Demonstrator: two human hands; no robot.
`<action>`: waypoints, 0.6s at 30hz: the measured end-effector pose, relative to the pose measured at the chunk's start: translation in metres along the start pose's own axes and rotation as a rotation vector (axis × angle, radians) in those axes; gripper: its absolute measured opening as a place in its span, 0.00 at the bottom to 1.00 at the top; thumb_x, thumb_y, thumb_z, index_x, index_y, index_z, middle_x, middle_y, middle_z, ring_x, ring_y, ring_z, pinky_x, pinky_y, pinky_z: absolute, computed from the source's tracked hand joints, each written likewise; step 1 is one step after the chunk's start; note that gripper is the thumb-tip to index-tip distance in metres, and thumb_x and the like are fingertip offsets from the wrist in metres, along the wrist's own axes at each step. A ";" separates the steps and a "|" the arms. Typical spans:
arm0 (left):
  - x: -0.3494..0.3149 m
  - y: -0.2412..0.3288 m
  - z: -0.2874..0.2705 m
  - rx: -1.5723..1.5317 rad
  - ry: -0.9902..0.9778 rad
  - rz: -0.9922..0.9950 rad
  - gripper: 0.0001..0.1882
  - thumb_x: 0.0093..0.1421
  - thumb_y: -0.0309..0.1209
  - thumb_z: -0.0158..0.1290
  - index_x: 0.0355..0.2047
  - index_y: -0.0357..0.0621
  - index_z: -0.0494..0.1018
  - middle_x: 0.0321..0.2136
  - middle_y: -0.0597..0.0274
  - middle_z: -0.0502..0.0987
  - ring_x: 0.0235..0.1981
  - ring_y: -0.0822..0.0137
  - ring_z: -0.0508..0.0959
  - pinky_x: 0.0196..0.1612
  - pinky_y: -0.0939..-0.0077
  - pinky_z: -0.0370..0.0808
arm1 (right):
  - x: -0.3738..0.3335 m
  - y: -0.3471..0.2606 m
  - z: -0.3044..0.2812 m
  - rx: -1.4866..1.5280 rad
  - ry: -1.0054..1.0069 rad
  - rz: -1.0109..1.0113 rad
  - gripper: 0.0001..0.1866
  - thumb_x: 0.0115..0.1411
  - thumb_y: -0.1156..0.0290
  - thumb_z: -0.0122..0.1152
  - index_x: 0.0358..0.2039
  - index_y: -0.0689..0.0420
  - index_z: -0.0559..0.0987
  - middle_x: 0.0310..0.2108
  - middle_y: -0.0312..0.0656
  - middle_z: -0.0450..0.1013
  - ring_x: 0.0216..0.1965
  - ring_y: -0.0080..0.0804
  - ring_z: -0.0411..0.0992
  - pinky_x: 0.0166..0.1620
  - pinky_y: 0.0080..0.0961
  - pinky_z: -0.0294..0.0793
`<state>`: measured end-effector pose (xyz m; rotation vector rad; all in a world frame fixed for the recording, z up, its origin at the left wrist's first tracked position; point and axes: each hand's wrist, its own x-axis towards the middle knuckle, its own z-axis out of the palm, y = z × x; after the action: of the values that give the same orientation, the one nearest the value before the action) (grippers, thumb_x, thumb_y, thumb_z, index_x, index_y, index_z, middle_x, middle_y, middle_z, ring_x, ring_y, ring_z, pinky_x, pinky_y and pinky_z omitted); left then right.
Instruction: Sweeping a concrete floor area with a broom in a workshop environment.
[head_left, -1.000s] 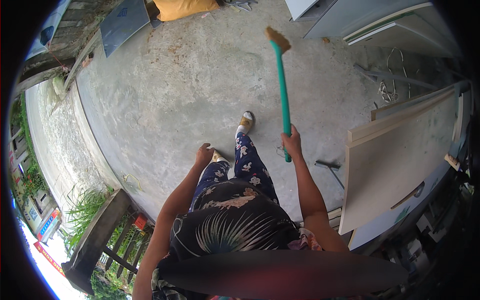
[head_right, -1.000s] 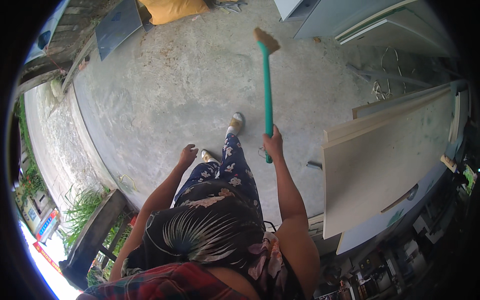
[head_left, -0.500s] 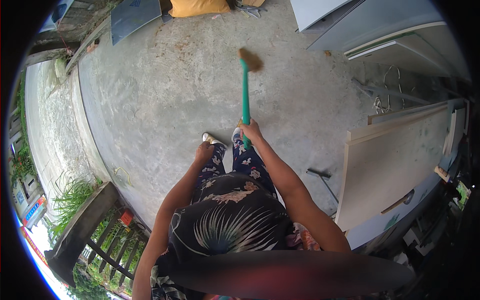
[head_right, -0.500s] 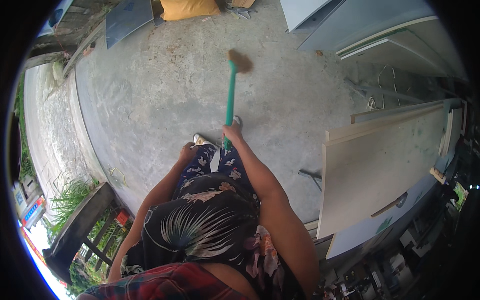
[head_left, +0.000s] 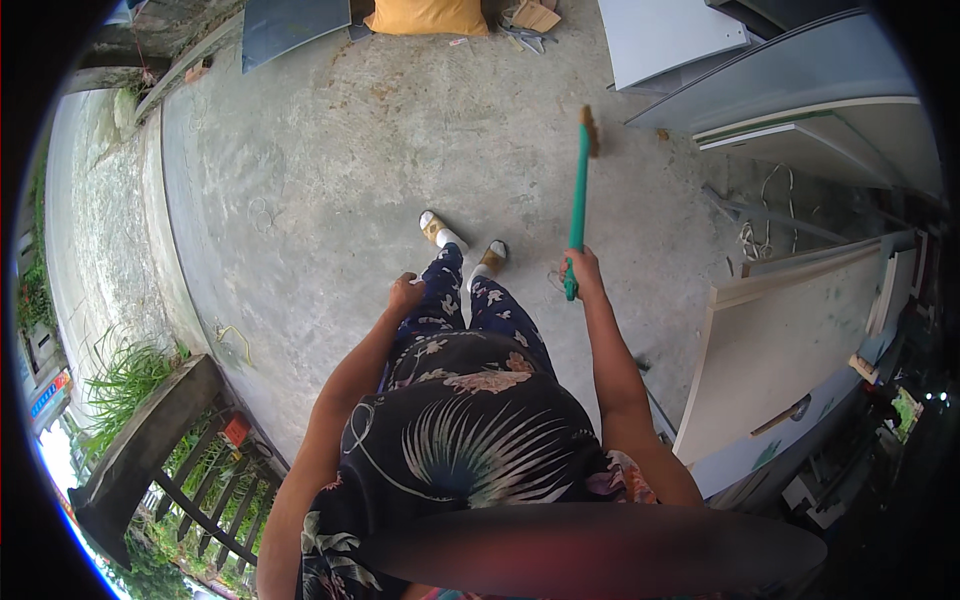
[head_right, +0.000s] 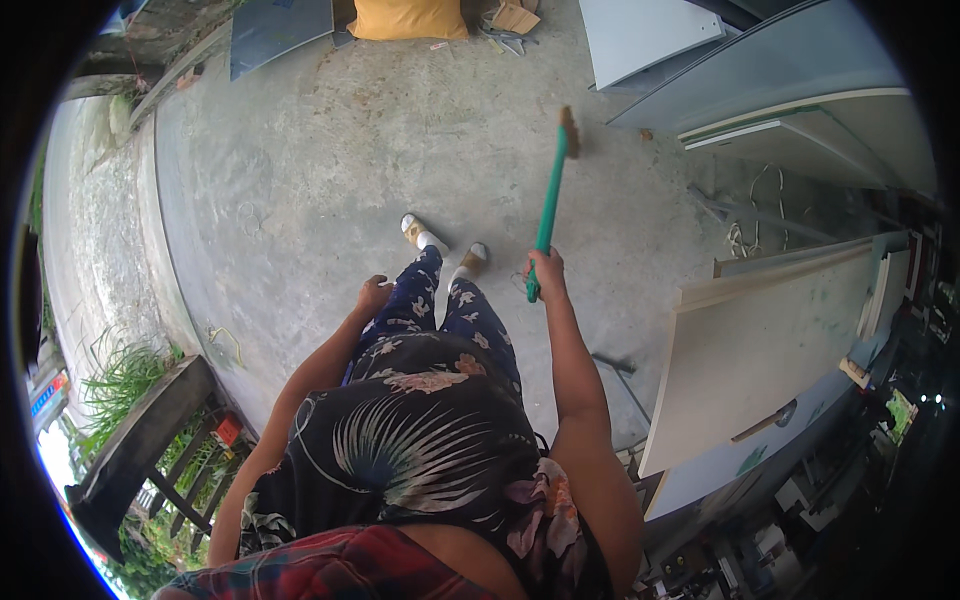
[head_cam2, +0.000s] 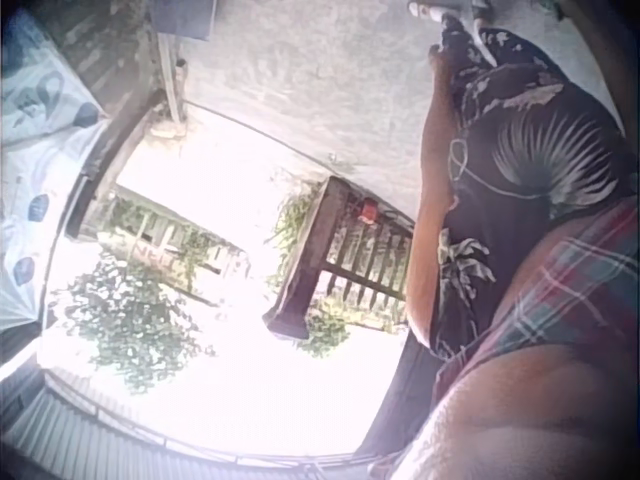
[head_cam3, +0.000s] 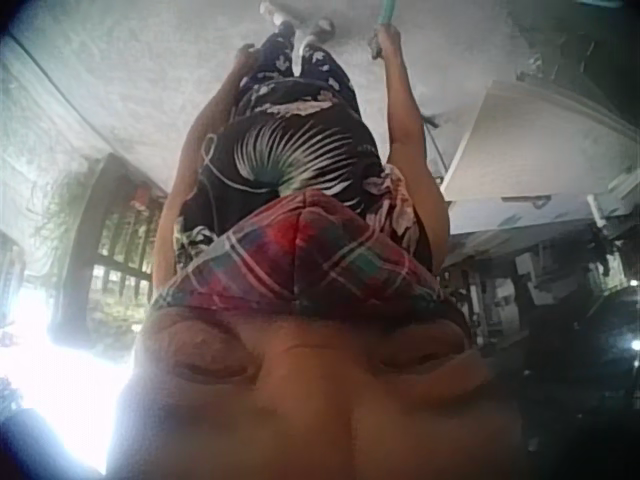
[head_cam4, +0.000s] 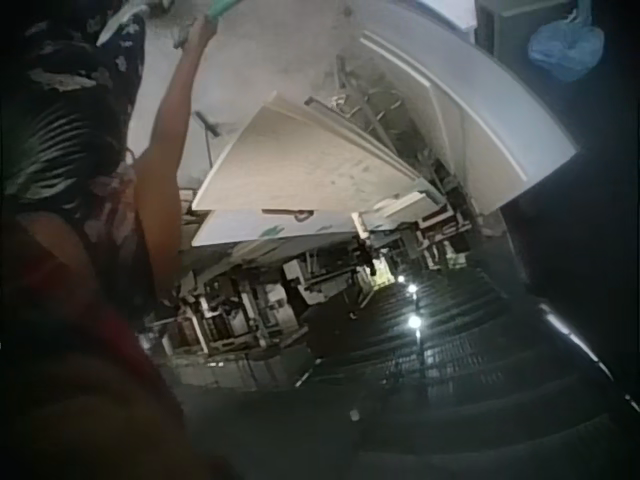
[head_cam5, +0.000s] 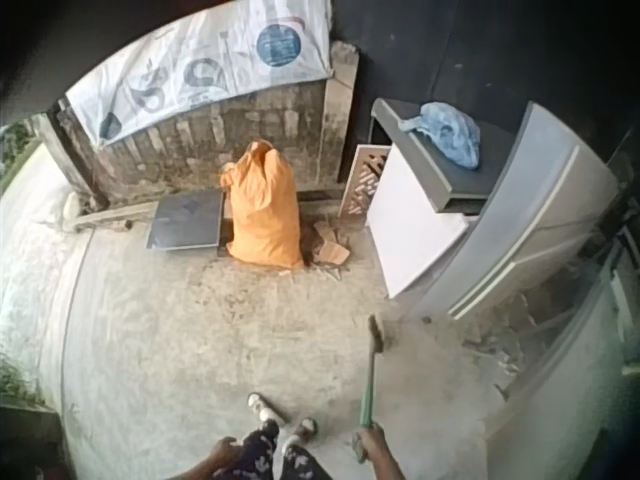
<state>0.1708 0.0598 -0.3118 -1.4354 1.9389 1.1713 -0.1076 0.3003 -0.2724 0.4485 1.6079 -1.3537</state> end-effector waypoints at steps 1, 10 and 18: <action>0.002 -0.001 -0.005 0.075 0.023 0.016 0.23 0.46 0.38 0.48 0.40 0.36 0.69 0.35 0.41 0.72 0.40 0.51 0.72 0.45 0.66 0.67 | 0.012 -0.005 -0.005 0.092 0.047 0.061 0.05 0.47 0.74 0.50 0.23 0.57 0.63 0.13 0.36 0.61 0.12 0.23 0.62 0.14 0.21 0.62; 0.054 -0.018 -0.072 -0.029 0.036 0.002 0.22 0.46 0.37 0.49 0.40 0.36 0.69 0.36 0.42 0.72 0.41 0.51 0.71 0.45 0.65 0.66 | 0.025 0.020 0.168 0.119 -0.201 0.342 0.05 0.49 0.75 0.48 0.20 0.56 0.63 0.12 0.35 0.60 0.13 0.24 0.61 0.16 0.21 0.62; 0.077 -0.016 -0.114 0.010 0.086 0.052 0.22 0.46 0.38 0.49 0.39 0.36 0.69 0.37 0.41 0.71 0.42 0.50 0.70 0.45 0.65 0.66 | -0.001 -0.072 0.174 0.366 -0.506 0.540 0.07 0.51 0.71 0.49 0.27 0.59 0.62 0.19 0.35 0.62 0.15 0.13 0.61 0.13 0.10 0.61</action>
<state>0.1730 -0.0786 -0.3153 -1.4611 2.0489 1.1385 -0.0896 0.1204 -0.2202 0.6414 0.7523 -1.2081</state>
